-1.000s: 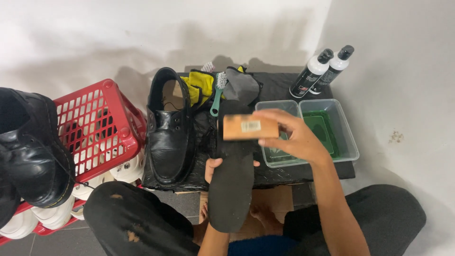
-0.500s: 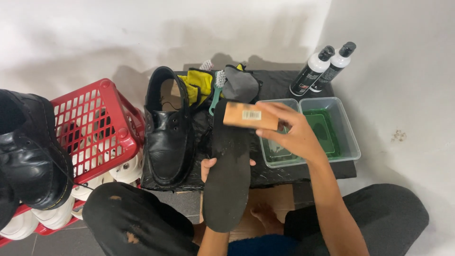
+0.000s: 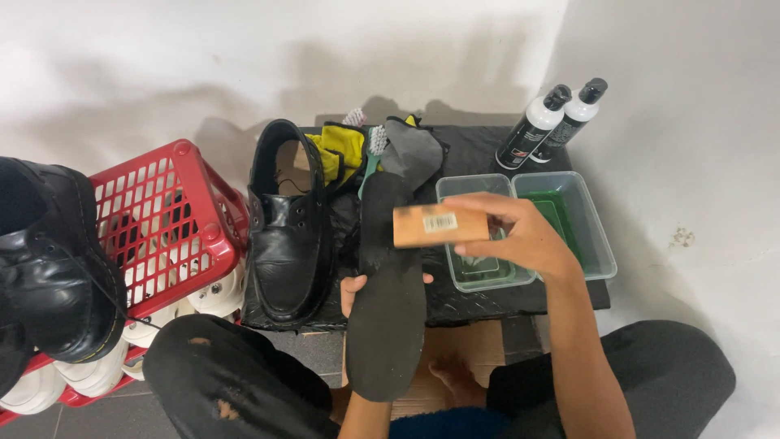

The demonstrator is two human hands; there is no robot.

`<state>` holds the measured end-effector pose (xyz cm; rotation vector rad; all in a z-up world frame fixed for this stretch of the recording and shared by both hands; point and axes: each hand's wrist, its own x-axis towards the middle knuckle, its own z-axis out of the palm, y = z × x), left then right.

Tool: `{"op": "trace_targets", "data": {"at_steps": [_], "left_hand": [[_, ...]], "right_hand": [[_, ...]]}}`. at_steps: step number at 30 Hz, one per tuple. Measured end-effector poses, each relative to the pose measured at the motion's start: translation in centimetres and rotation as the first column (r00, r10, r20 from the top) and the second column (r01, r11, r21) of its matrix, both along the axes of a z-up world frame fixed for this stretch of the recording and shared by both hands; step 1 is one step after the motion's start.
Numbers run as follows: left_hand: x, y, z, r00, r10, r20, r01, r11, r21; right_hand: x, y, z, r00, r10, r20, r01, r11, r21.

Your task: Cleaning a shoe insole by vigorously brushing it with a wooden-handled brush.

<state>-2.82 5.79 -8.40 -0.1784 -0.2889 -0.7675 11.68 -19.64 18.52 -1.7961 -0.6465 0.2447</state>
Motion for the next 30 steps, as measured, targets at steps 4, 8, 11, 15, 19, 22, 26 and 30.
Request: {"op": "trace_targets", "data": {"at_steps": [4,8,11,15,19,22,26,30], "left_hand": [[0.1,0.1,0.1,1.0,-0.022,0.004,0.022,1.0,-0.014],[0.1,0.2,0.6,0.999,-0.045,0.008,0.045,0.999,-0.023],[0.0,0.0,0.6,0.998,-0.06,0.01,0.061,0.997,-0.039],[0.1,0.4,0.7,0.996,-0.084,0.015,0.084,0.995,-0.048],[0.0,0.4,0.5,0.994,-0.106,0.018,0.107,0.992,-0.061],[-0.4,0.4,0.3,0.993,-0.118,0.016,0.118,0.991,-0.069],[-0.2,0.4,0.2,0.99,-0.139,0.022,0.141,0.986,-0.084],[0.2,0.4,-0.1,0.987,-0.157,0.03,0.16,0.982,-0.099]], "right_hand": [[0.5,0.2,-0.9,0.992,-0.083,0.091,0.079,0.996,0.044],[0.0,-0.4,-0.2,0.999,0.028,-0.033,-0.028,1.0,0.0],[0.3,-0.3,-0.9,1.0,-0.021,-0.001,0.021,1.0,0.017],[0.5,1.3,-2.8,0.969,-0.221,0.107,0.206,0.969,0.135],[-0.7,2.7,-2.6,0.98,-0.165,0.11,0.143,0.972,0.185],[-1.2,2.4,-1.6,0.993,-0.106,0.061,0.094,0.982,0.165],[-0.3,2.3,-2.9,0.963,-0.235,0.132,0.21,0.961,0.177],[-0.5,2.6,-3.0,0.95,-0.285,0.127,0.257,0.945,0.201]]}}
